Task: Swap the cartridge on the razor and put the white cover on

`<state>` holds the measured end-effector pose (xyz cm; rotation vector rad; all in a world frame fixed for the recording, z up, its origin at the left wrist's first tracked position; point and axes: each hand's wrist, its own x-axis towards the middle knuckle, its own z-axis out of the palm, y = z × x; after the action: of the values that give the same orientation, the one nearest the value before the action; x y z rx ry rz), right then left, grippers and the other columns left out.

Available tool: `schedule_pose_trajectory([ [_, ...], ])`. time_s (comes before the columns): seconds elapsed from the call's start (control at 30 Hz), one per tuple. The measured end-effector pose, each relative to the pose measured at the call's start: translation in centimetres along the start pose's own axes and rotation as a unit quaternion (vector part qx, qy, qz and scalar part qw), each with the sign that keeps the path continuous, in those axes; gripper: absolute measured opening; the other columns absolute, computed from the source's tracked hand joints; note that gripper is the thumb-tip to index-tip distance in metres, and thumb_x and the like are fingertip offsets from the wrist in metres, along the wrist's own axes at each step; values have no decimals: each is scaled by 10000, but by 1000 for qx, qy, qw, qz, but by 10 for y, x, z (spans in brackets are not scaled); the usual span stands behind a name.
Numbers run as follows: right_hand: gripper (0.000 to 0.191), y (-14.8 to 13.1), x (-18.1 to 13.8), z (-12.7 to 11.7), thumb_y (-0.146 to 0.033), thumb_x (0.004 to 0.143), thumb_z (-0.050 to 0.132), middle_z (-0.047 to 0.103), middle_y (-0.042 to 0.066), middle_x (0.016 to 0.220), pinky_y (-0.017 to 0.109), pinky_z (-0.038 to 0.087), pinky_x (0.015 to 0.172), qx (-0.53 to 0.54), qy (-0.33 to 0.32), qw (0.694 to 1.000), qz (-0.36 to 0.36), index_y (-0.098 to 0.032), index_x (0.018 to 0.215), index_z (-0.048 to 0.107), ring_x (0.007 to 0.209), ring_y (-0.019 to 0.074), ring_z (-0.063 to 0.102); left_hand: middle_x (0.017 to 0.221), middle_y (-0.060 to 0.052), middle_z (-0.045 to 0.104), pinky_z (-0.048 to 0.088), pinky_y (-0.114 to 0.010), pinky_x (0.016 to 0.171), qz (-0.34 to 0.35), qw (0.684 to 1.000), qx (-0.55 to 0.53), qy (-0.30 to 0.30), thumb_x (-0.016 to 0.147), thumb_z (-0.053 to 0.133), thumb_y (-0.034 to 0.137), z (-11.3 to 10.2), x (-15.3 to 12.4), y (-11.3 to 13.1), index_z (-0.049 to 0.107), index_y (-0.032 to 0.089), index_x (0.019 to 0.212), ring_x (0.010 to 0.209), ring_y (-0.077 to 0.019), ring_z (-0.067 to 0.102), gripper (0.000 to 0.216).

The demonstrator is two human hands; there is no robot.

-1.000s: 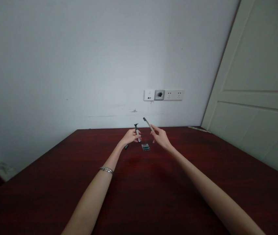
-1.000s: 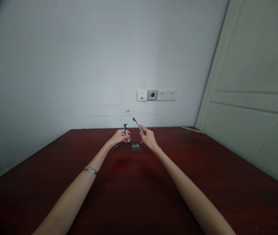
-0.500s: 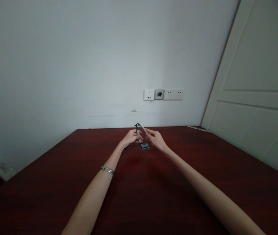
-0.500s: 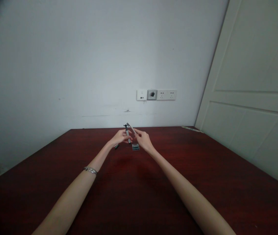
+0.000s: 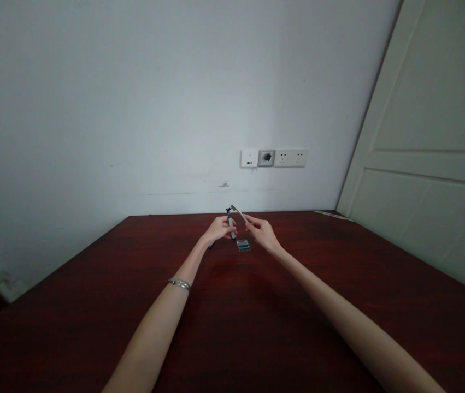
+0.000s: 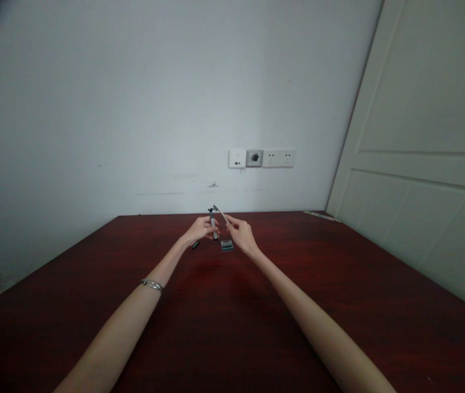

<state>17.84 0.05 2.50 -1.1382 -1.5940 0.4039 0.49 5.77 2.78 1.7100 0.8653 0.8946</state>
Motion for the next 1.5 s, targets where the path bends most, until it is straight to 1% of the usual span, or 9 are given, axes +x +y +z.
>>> schedule_pose_trajectory([
  [0.1, 402, -8, -2, 0, -316, 794, 500, 685, 21, 730, 268, 463, 614, 13, 4, 1000, -9, -175, 1151, 621, 625, 148, 578, 689, -65, 655, 502, -232, 517, 0, 1000, 10, 7, 734, 610, 126, -3, 0, -2, 528, 115, 855, 572, -136, 636, 147],
  [0.27, 372, -5, -1, -3, -315, 807, 501, 682, 69, 1000, 316, 456, 766, 2, 60, 997, -38, -200, 1136, 631, 811, 189, 604, 654, -42, 641, 487, -231, 500, 0, 998, 57, 22, 709, 628, 153, -5, 4, -5, 532, 123, 806, 549, -131, 617, 140],
  [0.43, 374, 6, -1, -6, -336, 834, 477, 668, 70, 877, 292, 439, 711, -38, 67, 995, -60, -194, 1146, 626, 726, 172, 565, 578, 3, 601, 413, -197, 458, 55, 982, 173, 50, 661, 676, 259, -5, 7, -4, 553, 132, 720, 481, -107, 552, 187],
  [0.57, 374, -1, -4, -7, -341, 856, 450, 594, 37, 723, 260, 408, 631, -58, 87, 990, -100, -193, 1153, 623, 629, 146, 500, 543, 21, 581, 379, -195, 462, 70, 969, 225, 76, 621, 703, 326, -5, 6, -2, 557, 136, 672, 479, -106, 526, 245],
  [0.73, 376, -2, -7, -8, -333, 870, 433, 538, 28, 706, 251, 396, 617, -73, 77, 986, -130, -193, 1170, 611, 611, 136, 477, 562, 8, 600, 398, -204, 476, 64, 979, 172, 89, 636, 694, 343, -4, 4, 0, 572, 136, 712, 496, -115, 542, 252],
  [0.9, 387, 9, -5, -11, -345, 868, 435, 513, 30, 687, 255, 398, 615, -95, 78, 986, -111, -172, 1161, 619, 604, 140, 478, 640, -33, 642, 444, -220, 492, 42, 993, 91, 67, 678, 673, 316, -3, 3, 2, 570, 138, 771, 541, -133, 593, 226],
  [1.17, 377, 5, -6, -9, -341, 866, 440, 529, 31, 712, 252, 396, 626, -73, 47, 987, -136, -186, 1159, 620, 634, 141, 494, 659, -37, 647, 434, -204, 475, 42, 993, 98, 55, 683, 672, 289, -4, 4, 0, 571, 133, 789, 560, -137, 607, 214],
  [1.4, 385, 6, -5, -13, -343, 856, 447, 517, 21, 670, 255, 383, 601, -69, 73, 990, -104, -155, 1136, 633, 593, 136, 468, 671, -40, 648, 449, -204, 503, 35, 997, 66, 21, 721, 639, 255, -3, 0, 4, 561, 128, 829, 586, -139, 628, 184],
  [1.5, 377, 3, -6, -13, -341, 860, 445, 536, 26, 693, 251, 388, 612, -66, 53, 990, -110, -177, 1145, 628, 622, 140, 483, 667, -40, 648, 443, -197, 501, 32, 997, 68, 21, 725, 636, 237, -2, -1, 4, 564, 126, 829, 583, -134, 626, 168],
])
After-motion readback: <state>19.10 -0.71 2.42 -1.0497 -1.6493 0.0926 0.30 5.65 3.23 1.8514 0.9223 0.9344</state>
